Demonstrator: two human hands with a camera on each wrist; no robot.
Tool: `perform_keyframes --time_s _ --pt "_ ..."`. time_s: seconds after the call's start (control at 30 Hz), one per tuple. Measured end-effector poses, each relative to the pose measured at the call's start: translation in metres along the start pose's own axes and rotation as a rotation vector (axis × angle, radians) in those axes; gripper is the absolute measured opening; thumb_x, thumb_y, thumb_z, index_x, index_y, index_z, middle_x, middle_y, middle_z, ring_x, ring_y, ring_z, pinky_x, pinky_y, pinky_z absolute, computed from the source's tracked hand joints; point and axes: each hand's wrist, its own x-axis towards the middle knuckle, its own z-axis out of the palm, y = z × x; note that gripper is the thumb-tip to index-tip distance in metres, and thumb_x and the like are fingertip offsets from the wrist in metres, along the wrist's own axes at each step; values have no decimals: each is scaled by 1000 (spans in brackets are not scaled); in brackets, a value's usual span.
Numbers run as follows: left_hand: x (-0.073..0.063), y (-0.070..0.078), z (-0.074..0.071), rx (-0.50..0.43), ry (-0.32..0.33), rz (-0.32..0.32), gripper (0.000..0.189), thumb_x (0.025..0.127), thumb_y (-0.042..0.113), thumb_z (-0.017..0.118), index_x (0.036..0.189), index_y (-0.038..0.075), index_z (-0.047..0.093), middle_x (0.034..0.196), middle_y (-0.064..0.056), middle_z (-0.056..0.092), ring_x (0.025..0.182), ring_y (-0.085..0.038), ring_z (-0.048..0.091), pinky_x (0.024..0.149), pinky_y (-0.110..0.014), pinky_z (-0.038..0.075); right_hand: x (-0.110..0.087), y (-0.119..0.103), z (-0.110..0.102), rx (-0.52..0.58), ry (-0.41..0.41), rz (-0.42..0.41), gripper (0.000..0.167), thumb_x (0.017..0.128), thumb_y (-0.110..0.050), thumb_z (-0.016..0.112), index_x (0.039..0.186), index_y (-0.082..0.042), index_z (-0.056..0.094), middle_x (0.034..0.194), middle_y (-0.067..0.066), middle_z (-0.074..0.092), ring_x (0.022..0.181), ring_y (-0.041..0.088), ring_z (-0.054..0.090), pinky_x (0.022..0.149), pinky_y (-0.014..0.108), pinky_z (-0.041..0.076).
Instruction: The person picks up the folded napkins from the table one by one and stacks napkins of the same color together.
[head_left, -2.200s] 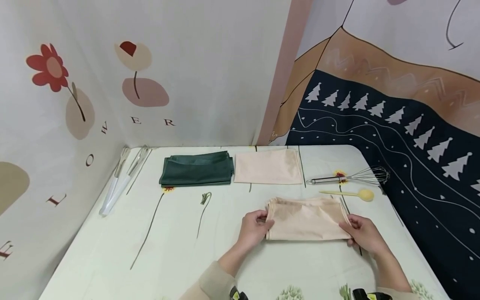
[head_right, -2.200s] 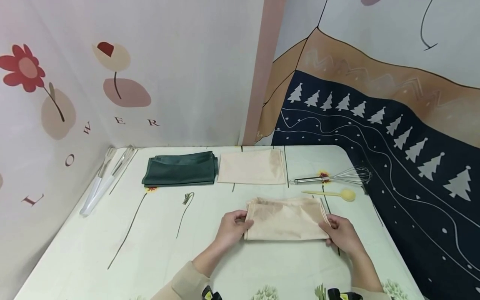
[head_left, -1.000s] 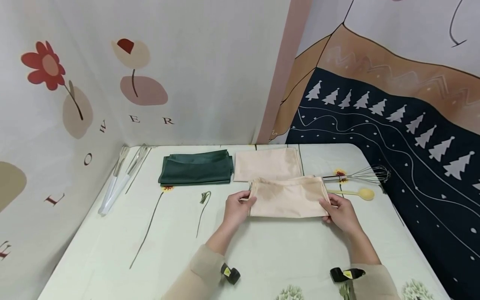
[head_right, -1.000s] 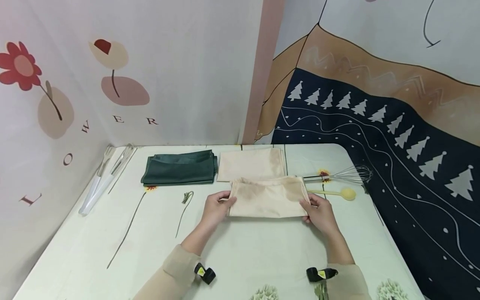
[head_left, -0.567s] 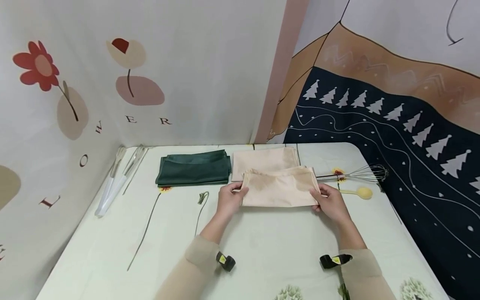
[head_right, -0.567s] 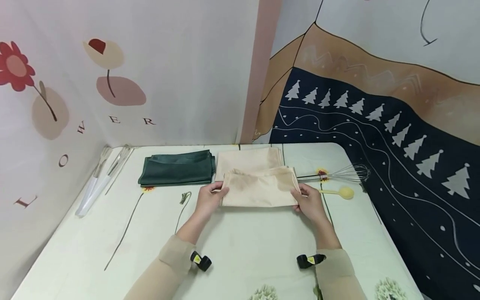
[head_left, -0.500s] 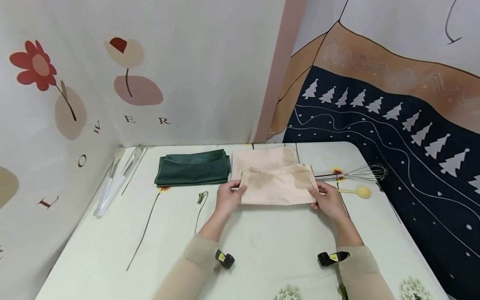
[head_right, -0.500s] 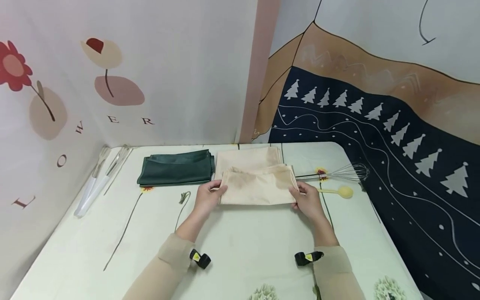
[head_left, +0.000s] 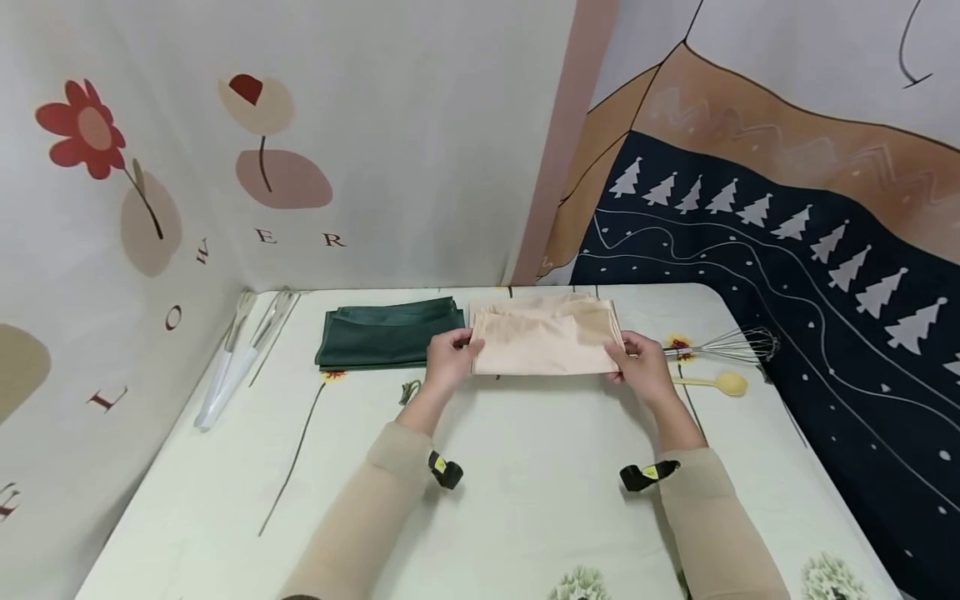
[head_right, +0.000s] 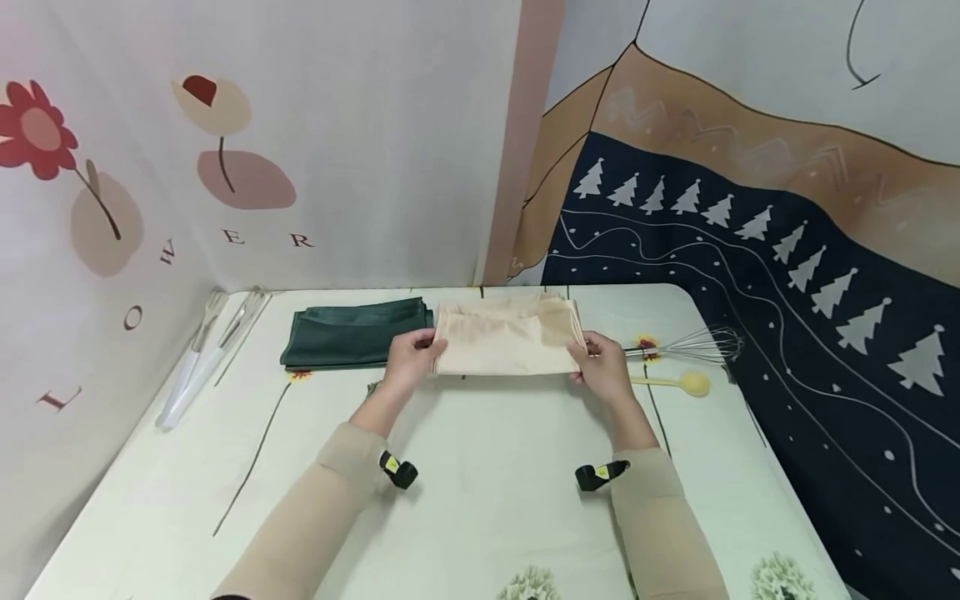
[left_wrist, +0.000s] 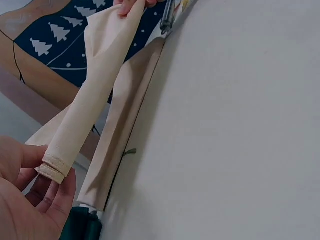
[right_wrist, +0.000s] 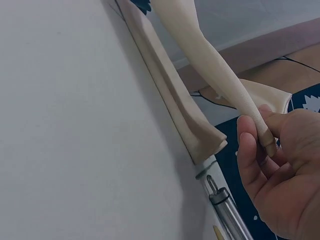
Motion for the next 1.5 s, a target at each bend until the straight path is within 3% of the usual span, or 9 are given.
perform_keyframes --time_s 0.2,0.5,0.77,0.87,1.07,1.27,1.5 --pt "15 -2 -1 104 0 41 29 95 15 72 120 1 73 107 -14 71 100 -26 65 86 -38 55 16 0 5 12 4 25 34 101 -24 65 124 2 64 88 11 66 55 10 63 52 26 56" --pt "40 3 0 253 0 93 27 97 18 70 119 4 74 106 -12 70 100 -26 61 88 -41 51 41 -3 13 -67 14 -19 34 102 -22 64 126 3 64 101 24 67 53 7 63 53 26 57" --pt "56 8 1 287 -10 123 24 98 18 68 117 6 75 101 -11 69 100 -27 59 89 -43 49 58 -6 15 -104 7 -12 34 102 -22 64 126 2 65 101 22 66 54 7 64 55 25 58" --pt "56 8 2 261 -11 138 25 99 15 67 120 4 73 105 -13 70 102 -28 62 90 -42 51 61 -5 14 -175 -3 -11 35 103 -25 62 125 2 66 102 21 66 61 10 64 57 24 57" --pt "51 0 0 227 -45 136 40 101 11 63 139 1 59 131 -18 64 122 -31 60 101 -41 51 60 -3 7 -395 -48 -15 36 102 -25 62 122 5 68 110 22 70 93 27 65 73 29 52" --pt "45 -6 -1 311 -118 146 42 101 14 63 140 2 59 131 -19 64 120 -31 60 100 -44 50 58 1 4 -422 -56 19 33 99 -16 66 123 5 67 109 21 70 95 30 64 76 34 53" --pt "38 -3 1 302 -133 171 39 101 14 63 138 2 60 135 -18 62 125 -33 57 103 -46 49 62 2 8 -392 17 -44 25 96 -9 69 117 6 69 104 22 71 94 32 65 79 38 53"
